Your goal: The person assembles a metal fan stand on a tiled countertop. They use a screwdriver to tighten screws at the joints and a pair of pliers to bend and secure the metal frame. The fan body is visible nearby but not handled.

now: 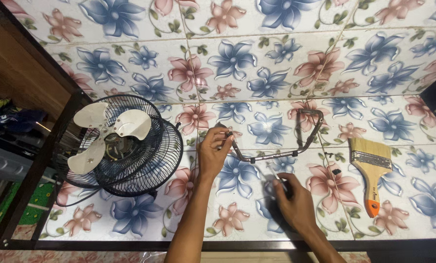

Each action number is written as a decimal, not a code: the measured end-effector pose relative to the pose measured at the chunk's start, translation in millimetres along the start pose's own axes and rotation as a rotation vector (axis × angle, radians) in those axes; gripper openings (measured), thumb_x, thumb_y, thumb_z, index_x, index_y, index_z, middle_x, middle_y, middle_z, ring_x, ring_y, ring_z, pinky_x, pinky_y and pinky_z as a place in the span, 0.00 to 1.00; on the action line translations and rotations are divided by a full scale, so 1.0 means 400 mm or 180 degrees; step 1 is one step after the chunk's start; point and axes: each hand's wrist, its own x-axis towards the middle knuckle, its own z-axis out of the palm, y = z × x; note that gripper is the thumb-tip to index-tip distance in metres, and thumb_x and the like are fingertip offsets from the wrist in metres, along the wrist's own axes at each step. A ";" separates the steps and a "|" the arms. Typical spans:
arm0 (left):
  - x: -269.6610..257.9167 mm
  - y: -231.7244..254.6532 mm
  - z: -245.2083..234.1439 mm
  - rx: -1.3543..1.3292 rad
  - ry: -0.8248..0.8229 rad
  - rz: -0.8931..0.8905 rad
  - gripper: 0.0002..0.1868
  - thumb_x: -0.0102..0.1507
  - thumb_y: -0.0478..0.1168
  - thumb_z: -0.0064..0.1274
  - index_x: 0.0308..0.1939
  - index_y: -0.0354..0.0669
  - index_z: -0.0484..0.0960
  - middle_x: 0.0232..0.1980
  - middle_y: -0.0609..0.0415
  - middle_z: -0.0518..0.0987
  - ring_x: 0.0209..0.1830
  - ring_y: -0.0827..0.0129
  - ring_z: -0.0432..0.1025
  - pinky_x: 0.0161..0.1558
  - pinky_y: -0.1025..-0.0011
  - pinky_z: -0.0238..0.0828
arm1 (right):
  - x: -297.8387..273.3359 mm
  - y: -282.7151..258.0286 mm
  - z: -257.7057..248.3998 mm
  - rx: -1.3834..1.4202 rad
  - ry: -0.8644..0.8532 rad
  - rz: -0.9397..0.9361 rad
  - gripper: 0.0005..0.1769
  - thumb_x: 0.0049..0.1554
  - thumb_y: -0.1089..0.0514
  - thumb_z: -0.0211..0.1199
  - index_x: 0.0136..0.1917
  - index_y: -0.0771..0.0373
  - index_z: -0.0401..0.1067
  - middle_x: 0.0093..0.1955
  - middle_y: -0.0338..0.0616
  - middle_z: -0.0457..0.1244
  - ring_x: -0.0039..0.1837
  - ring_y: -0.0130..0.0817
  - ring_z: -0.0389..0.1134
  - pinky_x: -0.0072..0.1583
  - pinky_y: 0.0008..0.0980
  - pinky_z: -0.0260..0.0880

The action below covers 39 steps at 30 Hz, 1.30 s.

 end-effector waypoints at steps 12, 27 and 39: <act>-0.016 -0.057 0.028 -0.0366 0.0350 0.0062 0.11 0.64 0.33 0.61 0.50 0.33 0.84 0.48 0.50 0.86 0.43 0.74 0.81 0.32 0.76 0.82 | 0.120 -0.235 -0.007 -0.0631 -0.0151 -0.1466 0.14 0.58 0.56 0.62 0.56 0.60 0.75 0.46 0.51 0.70 0.41 0.47 0.73 0.42 0.45 0.70; -0.030 -0.069 0.029 -0.0296 0.0367 0.0181 0.14 0.64 0.30 0.62 0.53 0.33 0.84 0.43 0.50 0.87 0.37 0.80 0.77 0.36 0.80 0.76 | 0.159 -0.265 0.003 -0.0787 -0.0351 -0.1422 0.14 0.57 0.56 0.62 0.56 0.57 0.77 0.43 0.48 0.70 0.39 0.45 0.73 0.42 0.43 0.71; -0.033 -0.022 0.029 -0.0137 0.0726 0.0209 0.12 0.65 0.33 0.59 0.53 0.36 0.85 0.48 0.53 0.86 0.45 0.78 0.78 0.46 0.79 0.75 | 0.098 -0.141 0.002 0.0004 -0.0619 -0.0113 0.20 0.59 0.50 0.61 0.62 0.57 0.76 0.28 0.46 0.67 0.30 0.31 0.65 0.36 0.33 0.64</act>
